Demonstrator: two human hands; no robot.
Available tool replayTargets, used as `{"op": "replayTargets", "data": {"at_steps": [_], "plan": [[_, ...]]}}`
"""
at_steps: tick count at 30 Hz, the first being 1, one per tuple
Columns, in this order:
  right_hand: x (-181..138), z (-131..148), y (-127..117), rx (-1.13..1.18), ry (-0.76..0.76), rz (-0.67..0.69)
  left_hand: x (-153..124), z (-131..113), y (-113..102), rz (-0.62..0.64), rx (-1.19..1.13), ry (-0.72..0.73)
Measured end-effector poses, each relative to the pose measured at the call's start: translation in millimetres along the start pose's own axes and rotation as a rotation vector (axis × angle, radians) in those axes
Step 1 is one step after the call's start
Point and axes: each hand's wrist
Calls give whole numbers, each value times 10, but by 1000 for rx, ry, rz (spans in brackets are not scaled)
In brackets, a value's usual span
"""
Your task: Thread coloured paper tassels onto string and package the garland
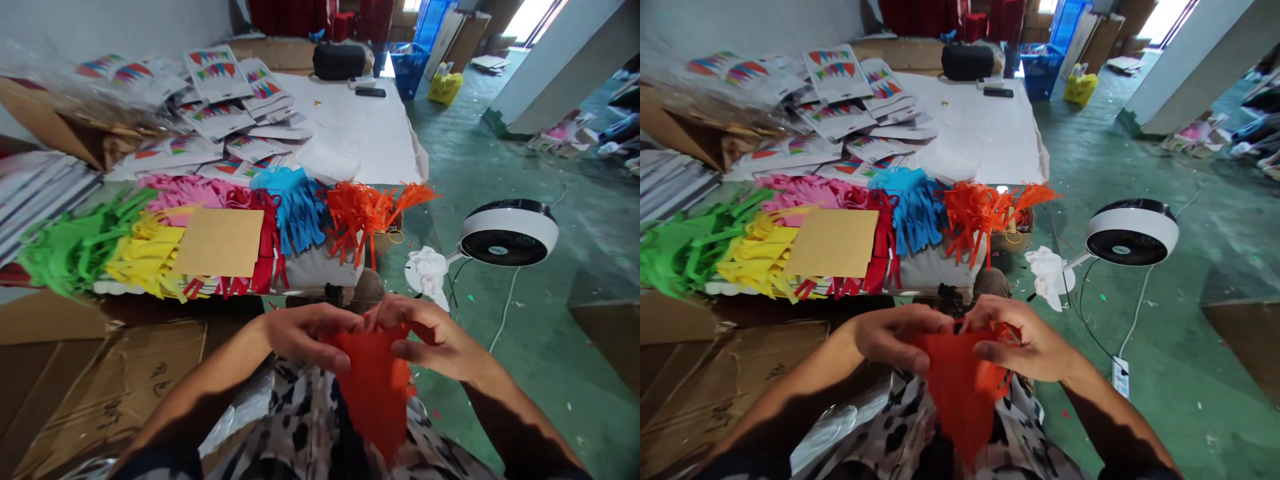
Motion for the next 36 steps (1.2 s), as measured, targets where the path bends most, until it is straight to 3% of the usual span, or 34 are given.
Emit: {"op": "replayTargets", "data": {"at_steps": [5,7,11,13,16,19,20,22,24,25,27,29,32,36], "plan": [[116,117,-140,-310,45,-158,7,160,-224,260,-111,-362],[225,79,-242,-408,67,-243,-66,128,-388,219,-30,-436],[521,-180,-443,-487,161,-322,-366,-171,-746,-194,370,-394],[673,-370,-503,-479,194,-345,-541,-363,-845,-323,640,-417],[846,-648,-518,-504,234,-386,-706,-520,-802,-575,1225,-412],[931,-834,-466,-592,313,-409,-618,-357,-593,-825,1805,-214],[941,-865,-444,-620,338,-411,-530,-223,-522,-797,1895,-101],[934,-876,-401,-672,374,-412,-310,128,-428,-500,1910,106],[886,-826,-365,-764,379,-426,-102,515,-416,-268,1873,147],[844,-784,-345,-837,358,-442,-24,689,-433,-247,1860,146],[724,-693,-292,-999,256,-471,65,948,-481,-272,1865,176],[573,-637,-208,-1106,120,-413,77,1061,-502,-344,1867,218],[360,-687,-47,-1160,30,-238,28,1022,-439,-410,1844,257],[229,-844,59,-1133,63,-247,-64,851,-326,-462,1811,205]]}}
Point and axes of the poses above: each hand's wrist, its own x-axis towards the middle knuckle, its own y-axis out of the palm, z = x × y, and after that the axes turned 12 degrees about y, right-handed
